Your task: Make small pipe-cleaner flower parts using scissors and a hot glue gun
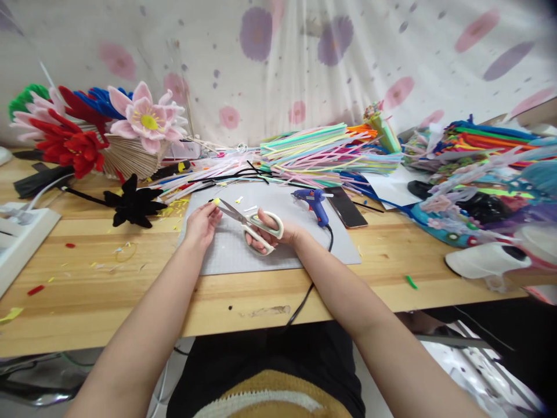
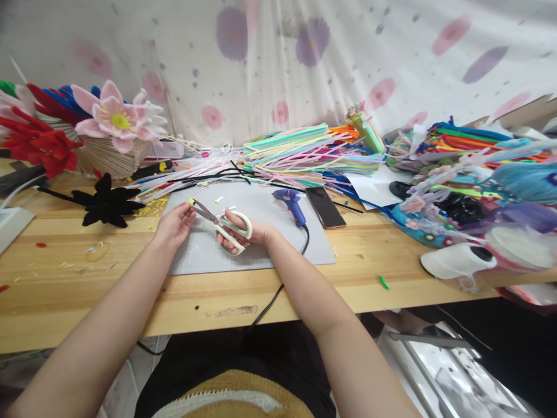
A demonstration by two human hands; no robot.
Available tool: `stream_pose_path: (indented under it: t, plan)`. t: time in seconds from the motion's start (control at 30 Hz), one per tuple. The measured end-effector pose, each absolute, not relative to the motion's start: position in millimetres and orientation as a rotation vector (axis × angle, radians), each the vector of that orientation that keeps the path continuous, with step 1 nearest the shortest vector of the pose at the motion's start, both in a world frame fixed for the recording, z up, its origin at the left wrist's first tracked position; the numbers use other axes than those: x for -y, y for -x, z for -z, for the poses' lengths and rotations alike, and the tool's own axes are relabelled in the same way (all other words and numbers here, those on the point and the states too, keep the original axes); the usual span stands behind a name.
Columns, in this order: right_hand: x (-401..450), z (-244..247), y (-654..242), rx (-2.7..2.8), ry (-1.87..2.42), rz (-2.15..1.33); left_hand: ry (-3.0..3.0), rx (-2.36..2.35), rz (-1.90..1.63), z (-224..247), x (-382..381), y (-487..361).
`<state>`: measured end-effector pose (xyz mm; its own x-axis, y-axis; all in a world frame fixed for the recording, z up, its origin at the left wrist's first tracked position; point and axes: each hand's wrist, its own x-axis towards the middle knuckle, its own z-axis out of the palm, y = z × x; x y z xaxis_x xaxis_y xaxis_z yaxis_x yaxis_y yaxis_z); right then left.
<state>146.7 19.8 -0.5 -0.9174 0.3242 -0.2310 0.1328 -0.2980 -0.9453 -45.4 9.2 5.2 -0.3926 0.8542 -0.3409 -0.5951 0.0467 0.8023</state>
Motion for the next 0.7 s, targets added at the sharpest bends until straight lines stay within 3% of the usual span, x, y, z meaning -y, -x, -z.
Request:
stream_pose_path:
  t: [0.7]
  plan:
    - [-20.8,-1.9,-144.7,1.662,0.653,-2.412,-0.381,-1.176,-1.574,-7.6,-6.0,40.3]
